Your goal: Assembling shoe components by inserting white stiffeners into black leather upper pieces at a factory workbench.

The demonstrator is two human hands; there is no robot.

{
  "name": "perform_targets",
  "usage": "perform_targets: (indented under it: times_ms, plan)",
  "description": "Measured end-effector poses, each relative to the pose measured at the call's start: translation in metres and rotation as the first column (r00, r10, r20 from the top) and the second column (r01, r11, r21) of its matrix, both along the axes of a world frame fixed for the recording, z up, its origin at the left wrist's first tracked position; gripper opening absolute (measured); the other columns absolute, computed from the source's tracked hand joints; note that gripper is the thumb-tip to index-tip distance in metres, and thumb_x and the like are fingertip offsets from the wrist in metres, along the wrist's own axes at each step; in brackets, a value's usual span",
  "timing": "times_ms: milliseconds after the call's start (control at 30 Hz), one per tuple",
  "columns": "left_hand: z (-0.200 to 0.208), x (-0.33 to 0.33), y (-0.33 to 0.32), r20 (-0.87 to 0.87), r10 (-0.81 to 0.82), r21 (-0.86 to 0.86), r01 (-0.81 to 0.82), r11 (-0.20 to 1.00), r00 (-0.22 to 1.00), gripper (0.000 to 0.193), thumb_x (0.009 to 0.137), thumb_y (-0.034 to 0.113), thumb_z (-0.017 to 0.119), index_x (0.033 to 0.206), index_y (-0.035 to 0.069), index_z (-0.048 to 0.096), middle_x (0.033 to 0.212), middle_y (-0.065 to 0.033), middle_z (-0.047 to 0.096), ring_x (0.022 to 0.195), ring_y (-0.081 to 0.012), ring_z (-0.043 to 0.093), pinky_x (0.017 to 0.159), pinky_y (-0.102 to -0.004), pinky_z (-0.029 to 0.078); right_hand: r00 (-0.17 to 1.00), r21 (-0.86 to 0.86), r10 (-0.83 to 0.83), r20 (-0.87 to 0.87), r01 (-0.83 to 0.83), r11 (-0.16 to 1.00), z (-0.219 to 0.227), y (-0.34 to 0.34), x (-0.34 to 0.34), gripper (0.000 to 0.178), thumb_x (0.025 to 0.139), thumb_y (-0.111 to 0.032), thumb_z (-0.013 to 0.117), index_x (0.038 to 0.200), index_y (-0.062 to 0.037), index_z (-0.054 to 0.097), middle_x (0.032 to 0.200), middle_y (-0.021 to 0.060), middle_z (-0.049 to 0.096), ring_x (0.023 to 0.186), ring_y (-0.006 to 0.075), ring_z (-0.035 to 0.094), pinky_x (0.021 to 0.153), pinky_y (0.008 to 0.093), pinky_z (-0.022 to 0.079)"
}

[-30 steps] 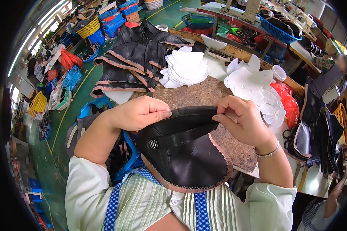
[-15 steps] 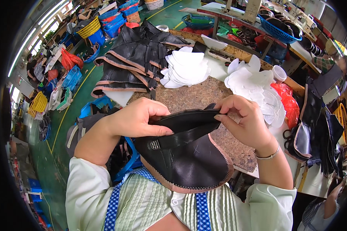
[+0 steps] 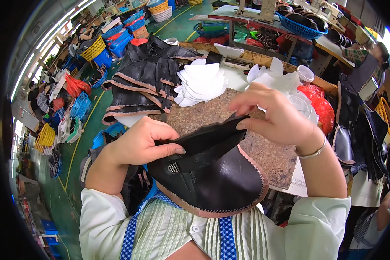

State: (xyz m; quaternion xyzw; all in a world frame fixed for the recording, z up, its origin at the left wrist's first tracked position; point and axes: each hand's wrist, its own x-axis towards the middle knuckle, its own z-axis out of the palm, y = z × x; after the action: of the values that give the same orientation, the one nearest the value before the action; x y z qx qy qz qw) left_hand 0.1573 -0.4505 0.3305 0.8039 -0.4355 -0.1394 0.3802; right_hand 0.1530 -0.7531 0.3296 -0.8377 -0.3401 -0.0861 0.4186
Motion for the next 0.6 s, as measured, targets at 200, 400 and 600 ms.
perform_targets:
  times_ms: [200,400,600]
  plan:
    - [0.01,-0.008,-0.002,0.087,-0.033,0.013,0.032,0.999,0.996,0.015,0.081,0.012,0.072,0.082,-0.001,0.065,0.068,-0.0139,0.059,0.061,-0.0272,0.059,0.056,-0.0327,0.044,0.917,0.015,0.387,-0.094,-0.388,0.922,0.002,0.038,0.001,0.011,0.078,-0.002,0.072,0.086,0.0025,0.066,0.082,0.0108,0.063,0.076,0.0259,0.059,0.067,0.0341,0.046]
    - [0.022,0.004,0.016,0.034,-0.137,0.297,0.121,0.947,0.99,0.026,0.079,0.023,0.076,0.079,0.0,0.065,0.068,-0.0157,0.059,0.064,-0.0309,0.06,0.058,-0.0359,0.045,0.919,-0.059,0.374,-0.126,-0.383,0.922,0.006,0.024,0.014,0.014,0.079,-0.001,0.069,0.092,0.0017,0.065,0.085,0.0134,0.064,0.075,0.0275,0.061,0.069,0.035,0.049]
    - [0.028,0.001,0.022,0.005,-0.036,0.325,0.032,0.945,0.999,0.032,0.075,0.028,0.079,0.082,0.0,0.065,0.073,-0.0143,0.063,0.067,-0.027,0.061,0.061,-0.0338,0.047,0.945,-0.146,0.325,-0.028,-0.325,0.934,0.006,0.043,0.002,0.007,0.08,0.0,0.067,0.087,0.0014,0.065,0.08,0.0108,0.062,0.071,0.0282,0.059,0.063,0.0347,0.047]
